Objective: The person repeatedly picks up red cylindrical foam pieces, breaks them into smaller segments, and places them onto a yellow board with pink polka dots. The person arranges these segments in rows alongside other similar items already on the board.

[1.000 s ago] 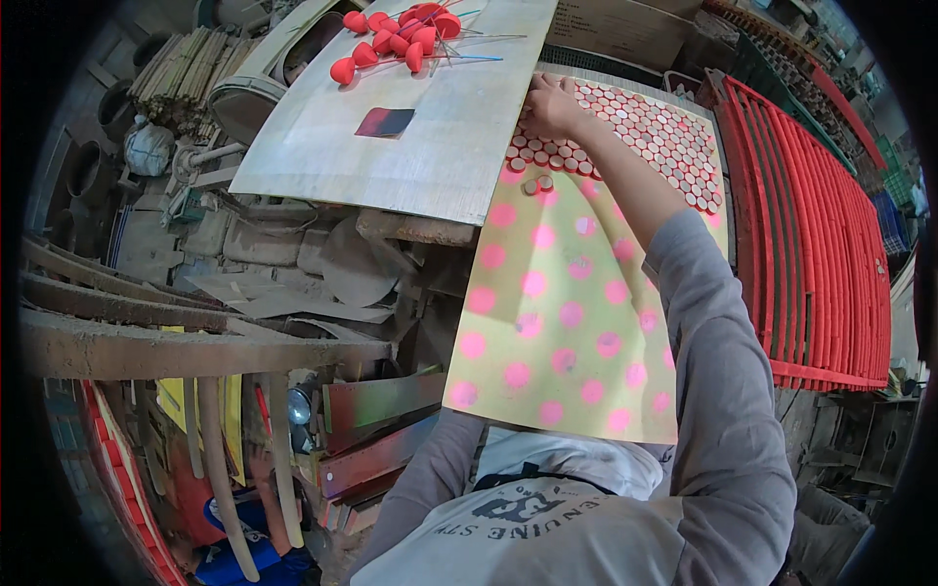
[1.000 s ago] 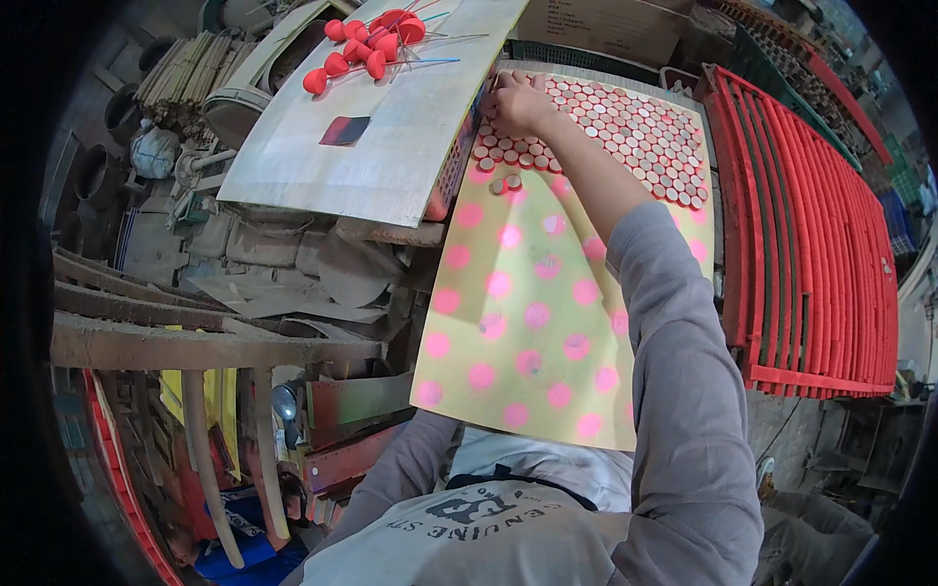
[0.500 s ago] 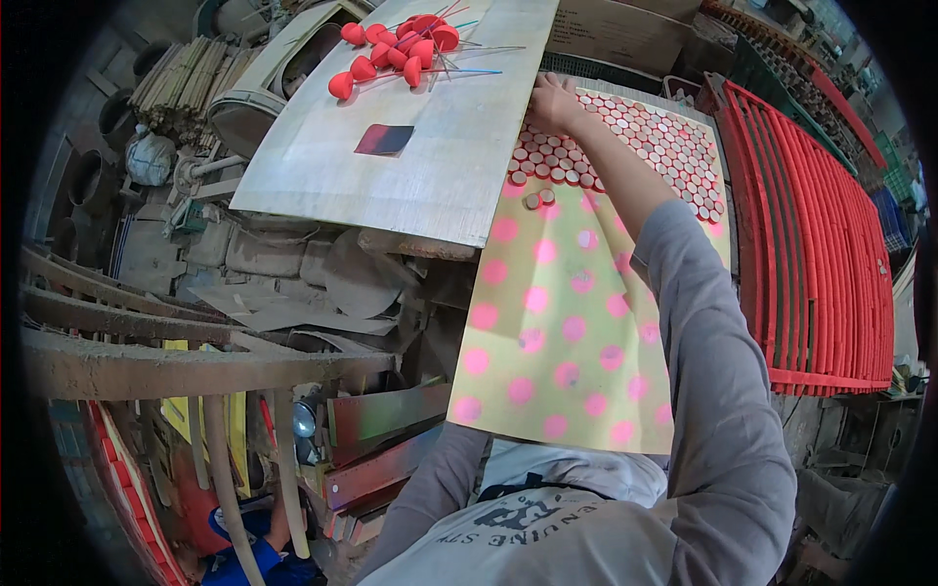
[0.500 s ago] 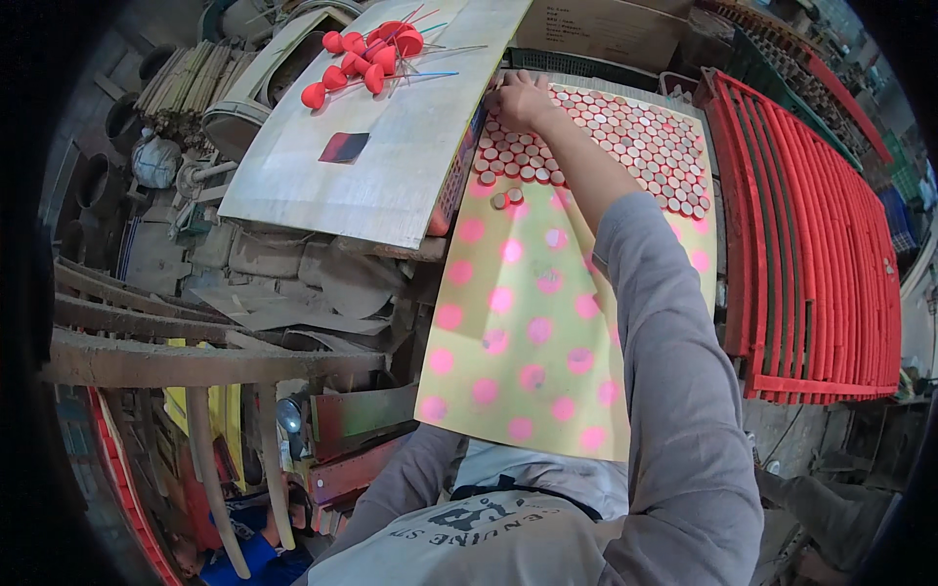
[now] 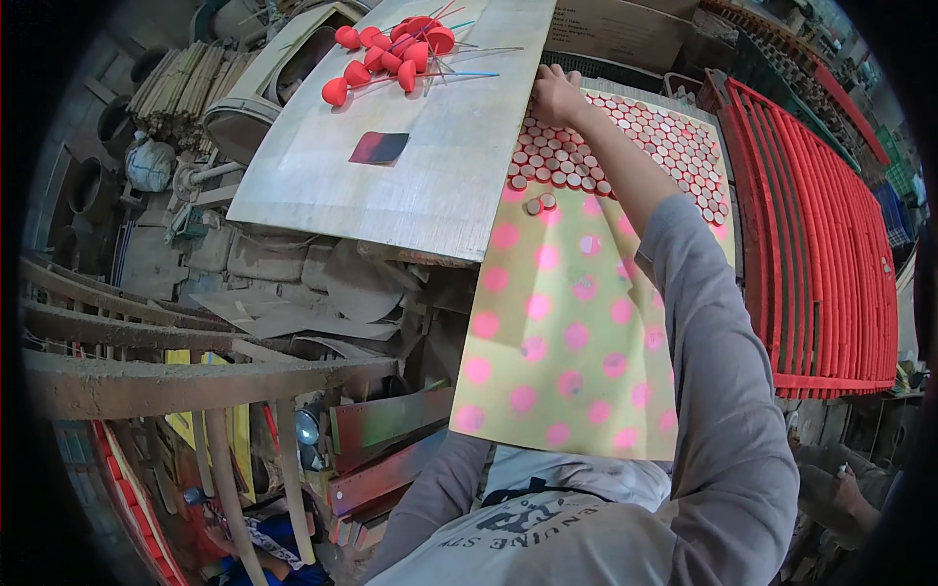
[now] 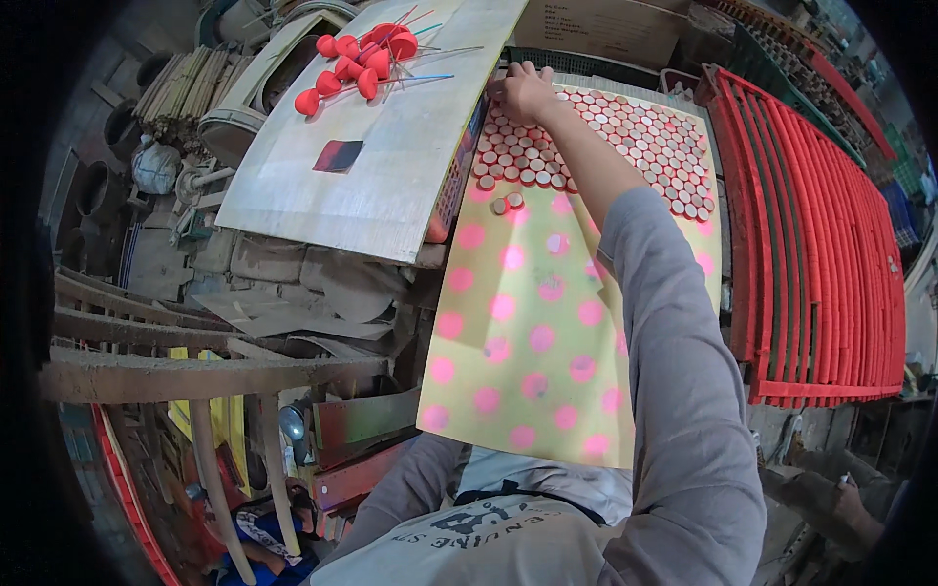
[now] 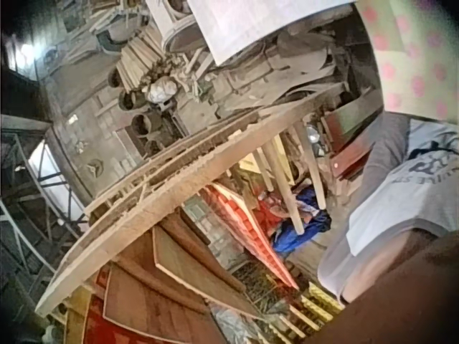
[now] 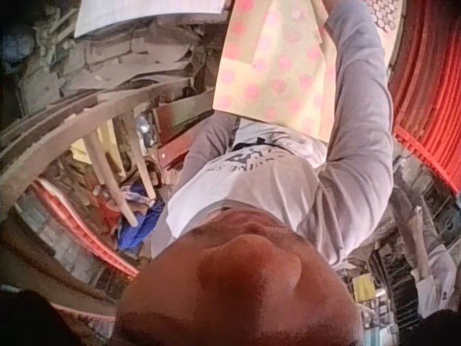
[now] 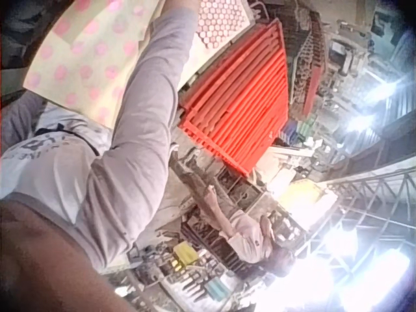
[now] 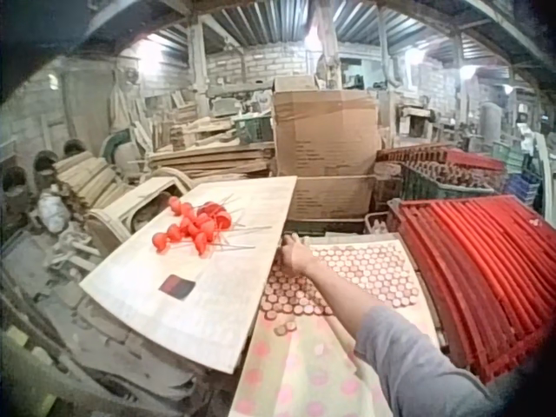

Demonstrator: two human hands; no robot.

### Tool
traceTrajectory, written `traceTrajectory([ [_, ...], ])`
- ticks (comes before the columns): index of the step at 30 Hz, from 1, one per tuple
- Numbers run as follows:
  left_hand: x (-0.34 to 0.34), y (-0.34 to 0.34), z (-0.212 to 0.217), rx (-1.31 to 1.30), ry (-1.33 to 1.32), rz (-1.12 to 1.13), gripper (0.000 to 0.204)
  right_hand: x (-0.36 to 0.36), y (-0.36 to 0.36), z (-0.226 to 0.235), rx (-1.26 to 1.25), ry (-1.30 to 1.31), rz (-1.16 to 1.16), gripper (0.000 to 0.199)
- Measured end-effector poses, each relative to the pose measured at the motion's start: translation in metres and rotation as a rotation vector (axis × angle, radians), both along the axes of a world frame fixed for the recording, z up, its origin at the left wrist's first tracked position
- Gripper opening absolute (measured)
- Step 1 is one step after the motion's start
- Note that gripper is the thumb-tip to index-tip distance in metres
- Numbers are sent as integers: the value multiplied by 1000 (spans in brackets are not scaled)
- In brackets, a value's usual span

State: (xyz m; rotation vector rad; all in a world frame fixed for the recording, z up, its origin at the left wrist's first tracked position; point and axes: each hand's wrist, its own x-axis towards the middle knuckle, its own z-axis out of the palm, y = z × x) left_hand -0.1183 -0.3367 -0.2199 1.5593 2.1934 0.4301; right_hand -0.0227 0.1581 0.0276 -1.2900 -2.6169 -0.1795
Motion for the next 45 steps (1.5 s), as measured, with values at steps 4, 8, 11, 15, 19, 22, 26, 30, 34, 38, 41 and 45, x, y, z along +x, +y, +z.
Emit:
traceTrajectory([
  [4,-1,1,0,0,7,2,39,-10,1,8,-29,-78,-29,36],
  [8,0,0,0,-6,0,3,39,-11,-1,7,-34,-44,-34,35],
  [11,-1,1,0,-7,3,2,39,-13,3,8,-38,-82,-19,33],
  [15,-3,1,1,-2,1,-8,39,2,16,6,-2,71,-18,33],
  [19,-3,-2,0,-3,4,-6,38,21,14,21,-49,87,-52,35],
  [22,-1,-3,-1,-2,1,-13,38,37,-4,34,-62,84,-43,34],
  [26,1,-5,-3,4,5,-5,38,40,-56,55,-292,141,165,33],
  [30,2,0,-4,25,15,-2,38,48,-123,48,-407,107,389,26],
  [34,1,4,-3,32,20,-3,37,51,-179,33,-244,143,486,27],
  [38,0,7,-3,44,30,3,37,51,-192,-8,-45,240,469,17],
  [41,-2,7,-4,46,32,8,37,54,-200,-13,-45,372,414,10],
  [45,-2,5,-3,39,41,14,37,62,-204,-8,-135,360,293,10],
])
